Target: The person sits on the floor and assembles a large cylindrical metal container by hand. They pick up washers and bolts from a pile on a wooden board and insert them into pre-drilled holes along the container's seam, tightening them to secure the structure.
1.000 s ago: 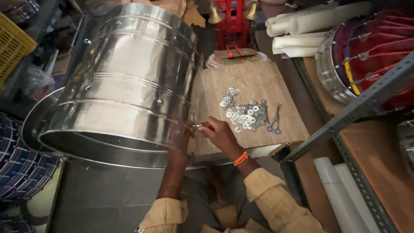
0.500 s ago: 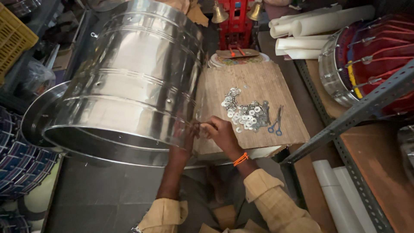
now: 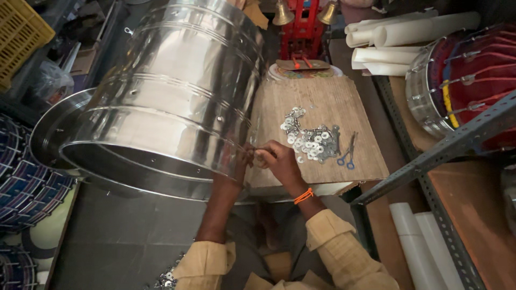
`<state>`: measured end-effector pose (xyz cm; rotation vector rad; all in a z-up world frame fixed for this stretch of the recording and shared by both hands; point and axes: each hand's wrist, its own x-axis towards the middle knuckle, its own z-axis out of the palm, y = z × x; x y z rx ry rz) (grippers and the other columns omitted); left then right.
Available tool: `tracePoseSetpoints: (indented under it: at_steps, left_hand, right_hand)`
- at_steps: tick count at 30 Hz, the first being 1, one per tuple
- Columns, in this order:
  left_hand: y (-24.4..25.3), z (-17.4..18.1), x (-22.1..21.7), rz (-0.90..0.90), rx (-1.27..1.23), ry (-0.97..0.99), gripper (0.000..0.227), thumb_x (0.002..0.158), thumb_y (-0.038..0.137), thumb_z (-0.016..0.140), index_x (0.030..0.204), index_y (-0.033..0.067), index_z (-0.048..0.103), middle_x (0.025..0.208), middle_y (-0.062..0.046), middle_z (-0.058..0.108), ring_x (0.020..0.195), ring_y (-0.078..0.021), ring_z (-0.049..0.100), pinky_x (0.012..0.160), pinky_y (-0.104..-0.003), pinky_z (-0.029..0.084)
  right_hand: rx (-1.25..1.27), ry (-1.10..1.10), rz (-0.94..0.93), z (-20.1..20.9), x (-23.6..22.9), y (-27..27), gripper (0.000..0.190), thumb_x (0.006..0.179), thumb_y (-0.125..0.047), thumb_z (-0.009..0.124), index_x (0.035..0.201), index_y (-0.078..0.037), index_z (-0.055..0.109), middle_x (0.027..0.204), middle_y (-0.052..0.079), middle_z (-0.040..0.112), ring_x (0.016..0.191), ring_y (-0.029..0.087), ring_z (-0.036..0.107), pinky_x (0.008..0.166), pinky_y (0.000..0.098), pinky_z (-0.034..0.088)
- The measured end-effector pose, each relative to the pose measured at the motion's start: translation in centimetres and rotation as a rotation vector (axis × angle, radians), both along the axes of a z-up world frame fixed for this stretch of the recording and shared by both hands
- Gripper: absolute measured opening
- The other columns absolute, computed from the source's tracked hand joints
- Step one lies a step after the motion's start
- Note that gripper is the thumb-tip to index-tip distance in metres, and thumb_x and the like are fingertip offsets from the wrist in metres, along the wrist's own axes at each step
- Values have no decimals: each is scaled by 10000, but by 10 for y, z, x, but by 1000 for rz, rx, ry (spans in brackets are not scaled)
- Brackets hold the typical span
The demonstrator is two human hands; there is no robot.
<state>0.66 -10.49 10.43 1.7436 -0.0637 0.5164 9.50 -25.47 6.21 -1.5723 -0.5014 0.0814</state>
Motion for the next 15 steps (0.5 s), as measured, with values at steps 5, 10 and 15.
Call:
tracePoseSetpoints:
  at_steps: [5, 10, 15]
  left_hand:
    - [9, -19, 12, 47, 22, 154, 441, 1009, 258, 568, 1394, 52, 509, 986, -85, 702, 863, -170, 653, 793, -339, 533]
    - [17, -37, 18, 40, 370, -27, 323, 1082, 255, 457, 1303, 67, 598, 1082, -133, 645, 953, -241, 650, 942, -396, 510]
    - [15, -21, 10, 65, 334, -104, 307, 1094, 223, 466, 1270, 20, 615, 1184, -152, 630, 981, -218, 646, 901, -376, 509]
  right_hand:
    - [-27, 20, -9, -2, 1, 0, 117, 950, -96, 710, 933, 19, 697, 772, 63, 738, 676, 80, 703, 589, 254, 601]
    - [20, 46, 19, -3, 2, 2, 110, 964, -95, 701, 930, 10, 697, 770, 54, 722, 671, 75, 688, 595, 251, 604]
    - [-9, 73, 8, 2, 1, 3, 109, 956, -89, 705, 914, 11, 694, 760, 51, 728, 650, 82, 695, 584, 249, 591]
